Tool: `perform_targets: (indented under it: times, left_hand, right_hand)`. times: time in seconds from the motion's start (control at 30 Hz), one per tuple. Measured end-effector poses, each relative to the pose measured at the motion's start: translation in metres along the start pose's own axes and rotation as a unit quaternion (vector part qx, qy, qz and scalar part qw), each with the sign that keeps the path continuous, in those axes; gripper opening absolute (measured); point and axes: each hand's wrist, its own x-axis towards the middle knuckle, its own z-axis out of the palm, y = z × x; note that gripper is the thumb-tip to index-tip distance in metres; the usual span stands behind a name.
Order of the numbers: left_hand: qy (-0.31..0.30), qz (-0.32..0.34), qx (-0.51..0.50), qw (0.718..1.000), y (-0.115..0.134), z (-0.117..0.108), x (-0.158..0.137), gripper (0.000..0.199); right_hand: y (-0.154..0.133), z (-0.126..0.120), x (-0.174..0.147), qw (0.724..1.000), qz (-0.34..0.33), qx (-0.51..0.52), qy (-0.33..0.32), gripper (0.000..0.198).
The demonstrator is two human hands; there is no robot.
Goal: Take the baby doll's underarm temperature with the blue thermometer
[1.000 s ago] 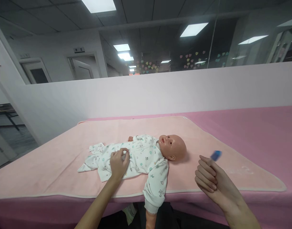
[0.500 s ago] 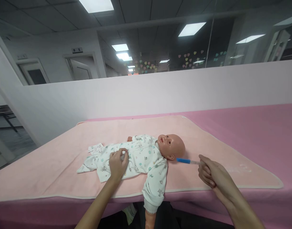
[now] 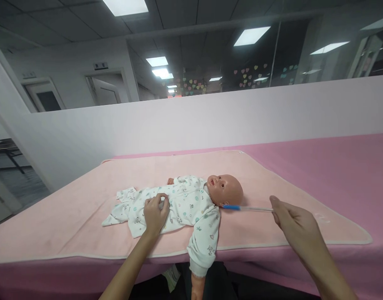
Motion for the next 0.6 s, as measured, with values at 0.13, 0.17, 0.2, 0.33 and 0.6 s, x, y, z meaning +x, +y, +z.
perform_targets:
  times: [0.13,0.17,0.2,0.33,0.6]
  left_hand:
    - [-0.002,0.001,0.0,1.0,0.001,0.0,0.001,0.015]
    - [-0.002,0.0,0.0,1.0,0.001,0.0,0.001,0.015]
    - [-0.001,0.0,-0.001,1.0,0.001,0.0,0.001,0.014]
    - [0.0,0.001,-0.001,1.0,0.001,-0.001,0.001,0.015]
    - [-0.004,-0.004,-0.002,1.0,0.001,0.0,0.0,0.016]
  right_hand:
    - [0.008,-0.002,0.002,0.998,0.03,0.043,-0.024,0.051]
    - [0.011,-0.002,0.001,0.998,0.04,0.04,-0.031,0.05]
    - [0.013,-0.001,0.001,0.997,0.047,0.033,-0.041,0.05]
    - [0.021,0.006,0.0,0.999,0.043,0.015,0.0,0.05]
    - [0.027,0.01,0.002,0.999,0.037,-0.006,0.002,0.051]
